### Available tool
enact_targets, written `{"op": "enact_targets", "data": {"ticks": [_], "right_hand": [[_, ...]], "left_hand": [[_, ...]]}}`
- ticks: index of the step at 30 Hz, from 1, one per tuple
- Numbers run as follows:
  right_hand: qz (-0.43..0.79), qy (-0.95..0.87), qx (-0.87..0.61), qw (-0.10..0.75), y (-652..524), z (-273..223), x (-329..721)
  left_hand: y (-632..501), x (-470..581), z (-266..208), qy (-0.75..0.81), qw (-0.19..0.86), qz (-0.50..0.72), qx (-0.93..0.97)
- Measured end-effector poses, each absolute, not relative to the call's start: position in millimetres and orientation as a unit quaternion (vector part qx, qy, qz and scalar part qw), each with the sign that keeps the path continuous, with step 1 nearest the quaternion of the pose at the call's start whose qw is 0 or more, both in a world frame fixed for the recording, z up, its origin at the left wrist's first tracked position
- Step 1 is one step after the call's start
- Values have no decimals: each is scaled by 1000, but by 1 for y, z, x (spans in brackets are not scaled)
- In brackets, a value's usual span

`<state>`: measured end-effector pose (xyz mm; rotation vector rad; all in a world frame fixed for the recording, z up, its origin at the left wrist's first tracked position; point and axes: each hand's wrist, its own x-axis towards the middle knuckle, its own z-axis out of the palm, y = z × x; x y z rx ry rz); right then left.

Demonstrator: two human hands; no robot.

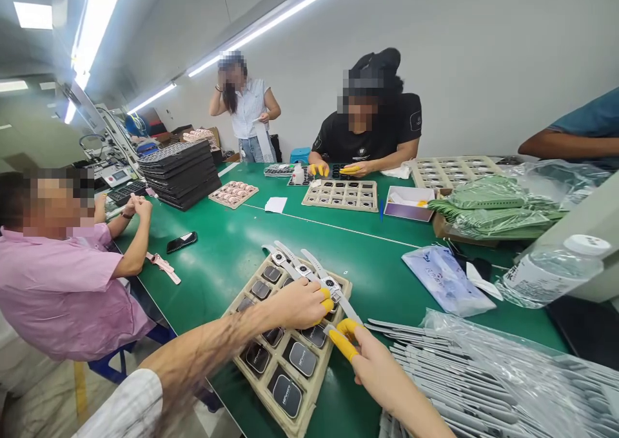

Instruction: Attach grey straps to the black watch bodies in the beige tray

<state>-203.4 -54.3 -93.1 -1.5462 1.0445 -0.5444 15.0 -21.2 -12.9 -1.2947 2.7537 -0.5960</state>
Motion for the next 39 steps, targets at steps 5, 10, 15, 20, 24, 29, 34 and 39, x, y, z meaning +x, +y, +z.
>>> {"op": "enact_targets", "data": {"ticks": [5,10,15,20,24,29,34,39], "right_hand": [[-230,385,-589,672,-51,-63,-207],[-311,362,-508,717,-41,-31,-204],[-378,355,-426,742,-32,-17,-198],[-387,335,-436,740,-29,-15,-194],[-379,302,-455,747,-35,-11,-194],[-363,277,-457,763,-40,-8,-195],[-369,267,-409,791,-39,-3,-195],[-374,264,-346,819,-37,3,-195]], "left_hand": [[-25,6,2,886,42,-150,-437],[-29,-2,45,842,-36,16,-539],[-35,-17,31,675,-322,374,-548],[-29,-30,-6,728,-377,334,-465],[-30,-22,-10,778,-381,267,-422],[-31,-14,-2,798,-370,244,-409],[-28,-17,-2,782,-369,257,-430],[-26,-22,-4,789,-378,204,-440]]}}
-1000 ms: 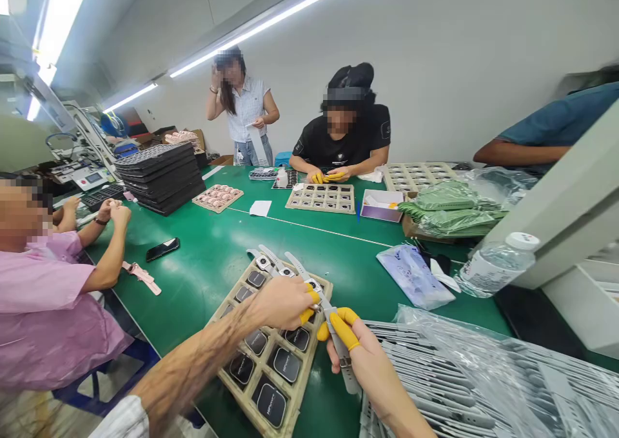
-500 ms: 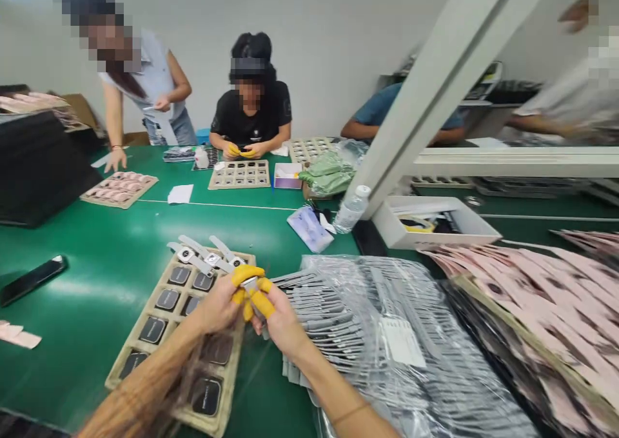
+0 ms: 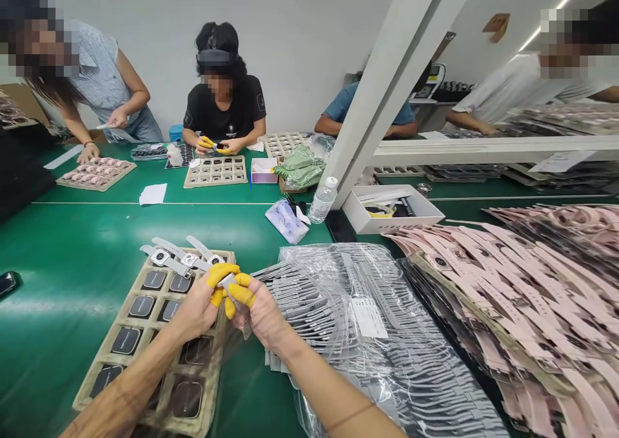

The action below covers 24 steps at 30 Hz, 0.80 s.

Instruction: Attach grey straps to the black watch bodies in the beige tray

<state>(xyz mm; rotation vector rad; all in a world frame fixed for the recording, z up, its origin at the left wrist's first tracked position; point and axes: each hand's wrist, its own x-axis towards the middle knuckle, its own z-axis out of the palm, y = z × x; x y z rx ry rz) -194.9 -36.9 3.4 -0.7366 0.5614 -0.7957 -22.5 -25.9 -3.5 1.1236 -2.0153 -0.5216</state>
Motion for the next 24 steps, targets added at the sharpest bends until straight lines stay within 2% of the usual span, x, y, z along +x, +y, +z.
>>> {"op": "enact_targets", "data": {"ticks": [9,17,24], "right_hand": [[-330,317,-321,830,-44,5,-201],[-254,369,-346,824,-52,3,-209],[-244,360,-351,829,-53,9,-210]], "left_hand": [[-25,-12,-1,-808,331,-210,440],[-29,-12,4,-844,210,-184,458],[-27,-9,4,-839,229,-207,447]]}}
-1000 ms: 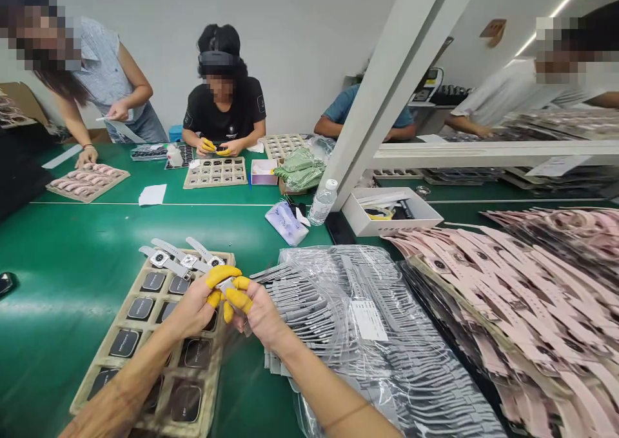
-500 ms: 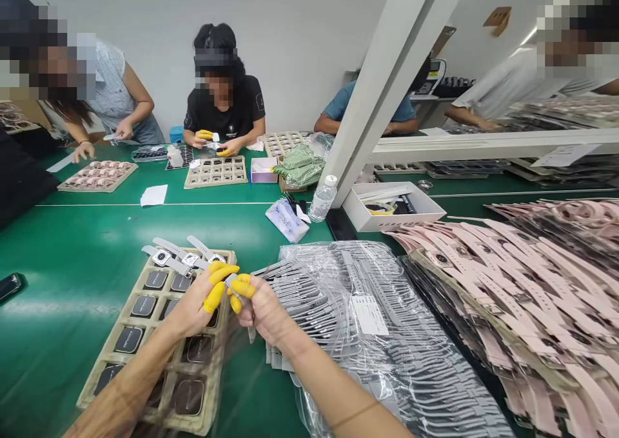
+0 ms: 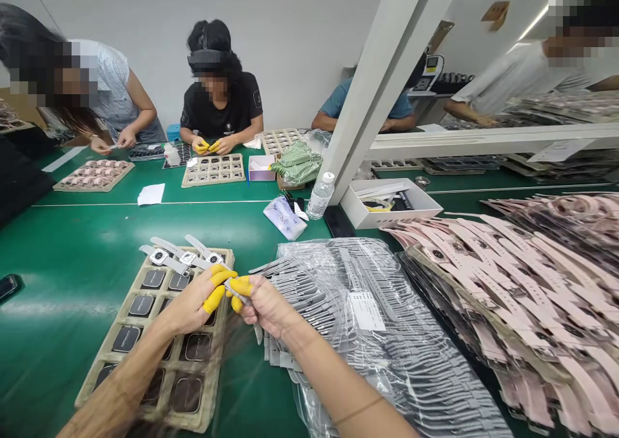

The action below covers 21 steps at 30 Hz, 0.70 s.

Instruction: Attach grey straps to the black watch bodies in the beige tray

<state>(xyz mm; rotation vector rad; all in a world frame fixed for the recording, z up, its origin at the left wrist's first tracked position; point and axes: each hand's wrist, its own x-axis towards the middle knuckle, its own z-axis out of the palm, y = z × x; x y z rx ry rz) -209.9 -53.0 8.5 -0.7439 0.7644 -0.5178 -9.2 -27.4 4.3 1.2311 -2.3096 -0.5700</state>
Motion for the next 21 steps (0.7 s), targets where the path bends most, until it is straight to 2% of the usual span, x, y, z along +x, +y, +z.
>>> {"op": "enact_targets", "data": {"ticks": [4,11,18,21], "right_hand": [[-250,359,-356,826,-51,7,-209],[-280,331,-373,820,-50,6,-206],[-270,312,-390,823,-52,9,-206],[-270,292,-397,827,-58,9,-205]], "left_hand": [[-28,-11,4,-841,213,-205,454],[-30,-6,0,-812,276,-250,450],[-31,6,-5,-837,294,-190,420],[-37,16,-17,-809,317,-231,438]]}}
